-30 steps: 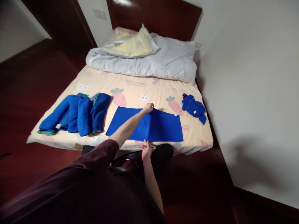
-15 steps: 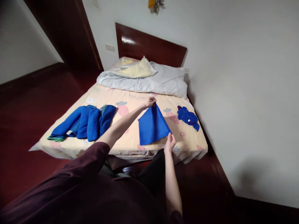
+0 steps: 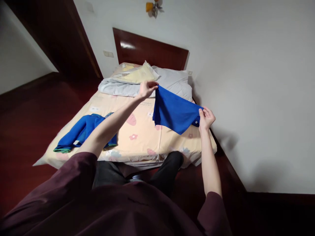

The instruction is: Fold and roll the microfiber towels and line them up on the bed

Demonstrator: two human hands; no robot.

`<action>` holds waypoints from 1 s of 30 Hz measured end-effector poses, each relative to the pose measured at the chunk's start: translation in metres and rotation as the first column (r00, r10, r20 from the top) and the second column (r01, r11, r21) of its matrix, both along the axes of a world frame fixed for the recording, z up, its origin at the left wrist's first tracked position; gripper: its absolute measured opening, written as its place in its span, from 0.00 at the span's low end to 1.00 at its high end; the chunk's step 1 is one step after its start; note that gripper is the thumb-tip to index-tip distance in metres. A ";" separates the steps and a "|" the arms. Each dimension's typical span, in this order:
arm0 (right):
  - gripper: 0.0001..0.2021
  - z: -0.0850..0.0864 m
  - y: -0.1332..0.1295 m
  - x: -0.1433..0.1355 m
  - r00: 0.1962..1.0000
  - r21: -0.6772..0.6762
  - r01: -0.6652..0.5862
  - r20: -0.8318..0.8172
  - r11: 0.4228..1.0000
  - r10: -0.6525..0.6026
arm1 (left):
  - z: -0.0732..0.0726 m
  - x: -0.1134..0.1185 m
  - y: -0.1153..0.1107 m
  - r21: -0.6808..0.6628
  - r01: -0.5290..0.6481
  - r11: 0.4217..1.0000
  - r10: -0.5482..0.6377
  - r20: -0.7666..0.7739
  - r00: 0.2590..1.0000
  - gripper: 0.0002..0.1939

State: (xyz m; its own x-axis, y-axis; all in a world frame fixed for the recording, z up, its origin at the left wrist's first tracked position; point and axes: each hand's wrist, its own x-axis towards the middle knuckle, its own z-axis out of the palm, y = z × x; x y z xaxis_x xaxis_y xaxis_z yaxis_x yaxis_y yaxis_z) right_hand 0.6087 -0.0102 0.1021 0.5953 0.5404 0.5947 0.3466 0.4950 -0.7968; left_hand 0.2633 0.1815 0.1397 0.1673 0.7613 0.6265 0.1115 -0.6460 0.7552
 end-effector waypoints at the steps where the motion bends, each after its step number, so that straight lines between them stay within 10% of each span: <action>1: 0.29 0.004 -0.002 0.001 1.000 -0.006 -0.011 0.009 1.000 0.011 | 0.003 -0.003 -0.003 -0.002 0.012 1.000 -0.012 0.014 1.000 0.16; 17: 0.28 0.019 -0.028 0.002 0.996 -0.038 -0.090 -0.010 0.995 0.089 | 0.019 -0.035 -0.060 -0.429 0.249 0.869 -0.221 0.114 0.968 0.15; 30: 0.26 0.007 -0.086 -0.060 0.962 -0.323 -0.270 -0.065 0.907 0.264 | -0.003 -0.106 -0.122 -0.077 -0.282 0.956 0.227 -0.413 0.882 0.12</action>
State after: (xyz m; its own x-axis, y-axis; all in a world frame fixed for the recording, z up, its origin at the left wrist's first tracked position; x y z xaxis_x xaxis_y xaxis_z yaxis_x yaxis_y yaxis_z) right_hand 0.5491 -0.0958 0.1096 0.4111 0.8425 0.3482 0.2205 0.2787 -0.9347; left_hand 0.1568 0.0593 0.1371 0.1690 0.8813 0.4413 0.5656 -0.4534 0.6888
